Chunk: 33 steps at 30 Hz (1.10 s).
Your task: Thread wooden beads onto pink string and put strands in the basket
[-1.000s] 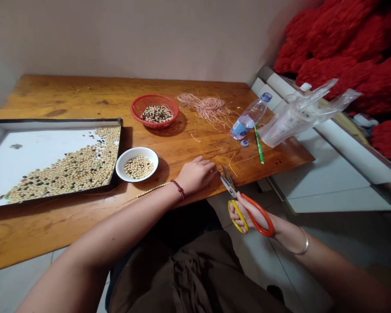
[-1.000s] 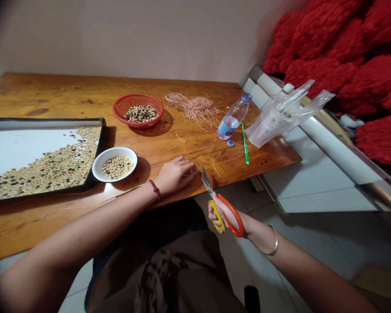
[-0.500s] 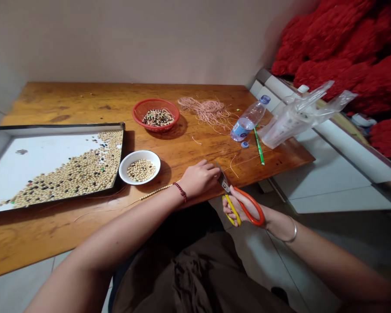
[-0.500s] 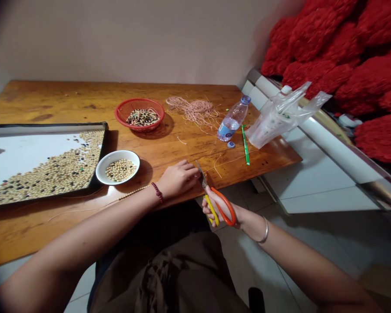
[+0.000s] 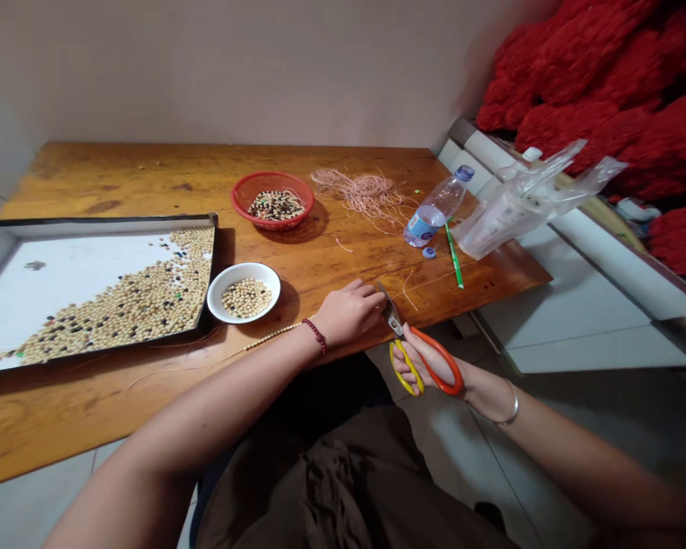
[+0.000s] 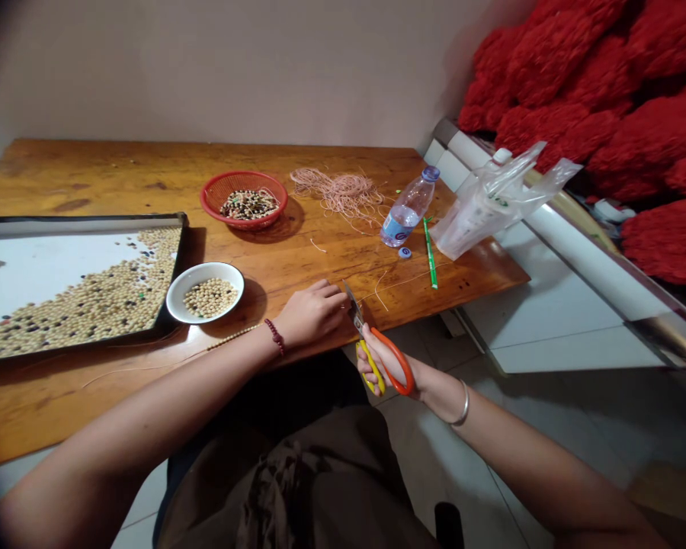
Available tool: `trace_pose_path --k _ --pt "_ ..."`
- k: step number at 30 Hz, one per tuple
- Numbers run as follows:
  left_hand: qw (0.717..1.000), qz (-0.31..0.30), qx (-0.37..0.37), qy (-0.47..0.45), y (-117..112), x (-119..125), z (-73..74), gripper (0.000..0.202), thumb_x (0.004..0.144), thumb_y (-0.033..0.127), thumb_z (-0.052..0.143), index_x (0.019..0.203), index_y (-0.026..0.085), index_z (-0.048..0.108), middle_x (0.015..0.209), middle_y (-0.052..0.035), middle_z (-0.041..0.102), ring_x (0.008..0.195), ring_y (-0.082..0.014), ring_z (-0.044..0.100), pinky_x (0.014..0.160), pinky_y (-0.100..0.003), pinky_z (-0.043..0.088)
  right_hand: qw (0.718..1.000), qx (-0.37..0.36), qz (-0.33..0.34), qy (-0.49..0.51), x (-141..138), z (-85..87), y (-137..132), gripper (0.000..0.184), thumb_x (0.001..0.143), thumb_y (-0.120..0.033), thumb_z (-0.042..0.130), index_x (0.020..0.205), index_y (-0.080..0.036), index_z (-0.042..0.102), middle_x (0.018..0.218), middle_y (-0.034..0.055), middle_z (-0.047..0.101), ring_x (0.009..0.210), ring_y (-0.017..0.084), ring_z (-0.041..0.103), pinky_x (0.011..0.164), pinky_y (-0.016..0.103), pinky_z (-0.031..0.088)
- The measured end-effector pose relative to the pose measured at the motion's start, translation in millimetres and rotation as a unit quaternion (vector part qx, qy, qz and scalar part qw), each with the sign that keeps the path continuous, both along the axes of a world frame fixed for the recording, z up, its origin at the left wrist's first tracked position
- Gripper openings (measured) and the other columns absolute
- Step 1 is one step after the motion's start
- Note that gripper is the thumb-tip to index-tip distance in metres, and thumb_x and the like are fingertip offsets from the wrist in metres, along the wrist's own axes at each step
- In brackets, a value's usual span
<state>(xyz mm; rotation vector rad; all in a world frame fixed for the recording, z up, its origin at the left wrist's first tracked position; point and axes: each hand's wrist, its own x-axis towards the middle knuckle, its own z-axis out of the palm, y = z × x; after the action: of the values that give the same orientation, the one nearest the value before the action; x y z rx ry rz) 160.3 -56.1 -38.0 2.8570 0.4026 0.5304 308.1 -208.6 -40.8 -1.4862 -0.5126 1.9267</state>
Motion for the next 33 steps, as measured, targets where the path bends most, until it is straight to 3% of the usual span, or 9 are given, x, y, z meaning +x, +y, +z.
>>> trace_pose_path --k 8,14,20,33 --pt "1.0 0.015 -0.015 -0.002 2.4 2.8 -5.5 0.03 0.097 0.033 0.035 0.089 0.018 0.06 0.084 -0.005 0.063 0.081 -0.0187 0.051 0.072 -0.03 0.042 1.0 -0.011 -0.005 0.011 0.6 -2.1 -1.6 0.06 0.077 -0.079 0.036 0.069 -0.02 0.041 0.054 -0.006 0.036 0.039 0.007 0.035 0.038 0.021 0.032" --pt "0.999 0.018 -0.041 0.003 6.9 3.2 -9.8 0.028 0.095 0.038 0.044 0.091 0.019 0.064 0.085 -0.0046 0.067 0.084 -0.0188 0.054 0.071 -0.029 0.042 1.0 0.007 -0.019 0.021 1.4 -7.4 -2.8 0.057 0.079 -0.075 0.037 0.071 -0.019 0.042 0.054 -0.0064 0.036 0.039 0.007 0.032 0.036 0.019 0.03" --pt "0.999 0.021 -0.024 -0.012 5.5 3.3 -10.3 0.031 0.096 0.035 0.04 0.086 0.017 0.063 0.081 -0.0049 0.066 0.081 -0.0182 0.054 0.07 -0.029 0.042 0.998 -0.023 -0.04 0.036 0.8 -4.2 -0.3 0.058 0.077 -0.077 0.039 0.074 -0.019 0.044 0.054 -0.0059 0.038 0.04 0.007 0.035 0.038 0.02 0.03" --pt "1.0 0.025 -0.002 -0.014 5.3 3.8 -12.7 0.031 0.095 0.037 0.042 0.082 0.017 0.06 0.08 -0.0047 0.066 0.08 -0.0181 0.053 0.068 -0.028 0.041 0.998 -0.013 -0.031 0.045 -0.1 -6.1 -7.4 0.058 0.079 -0.076 0.038 0.079 -0.019 0.048 0.058 -0.0042 0.042 0.045 0.009 0.041 0.042 0.022 0.037"
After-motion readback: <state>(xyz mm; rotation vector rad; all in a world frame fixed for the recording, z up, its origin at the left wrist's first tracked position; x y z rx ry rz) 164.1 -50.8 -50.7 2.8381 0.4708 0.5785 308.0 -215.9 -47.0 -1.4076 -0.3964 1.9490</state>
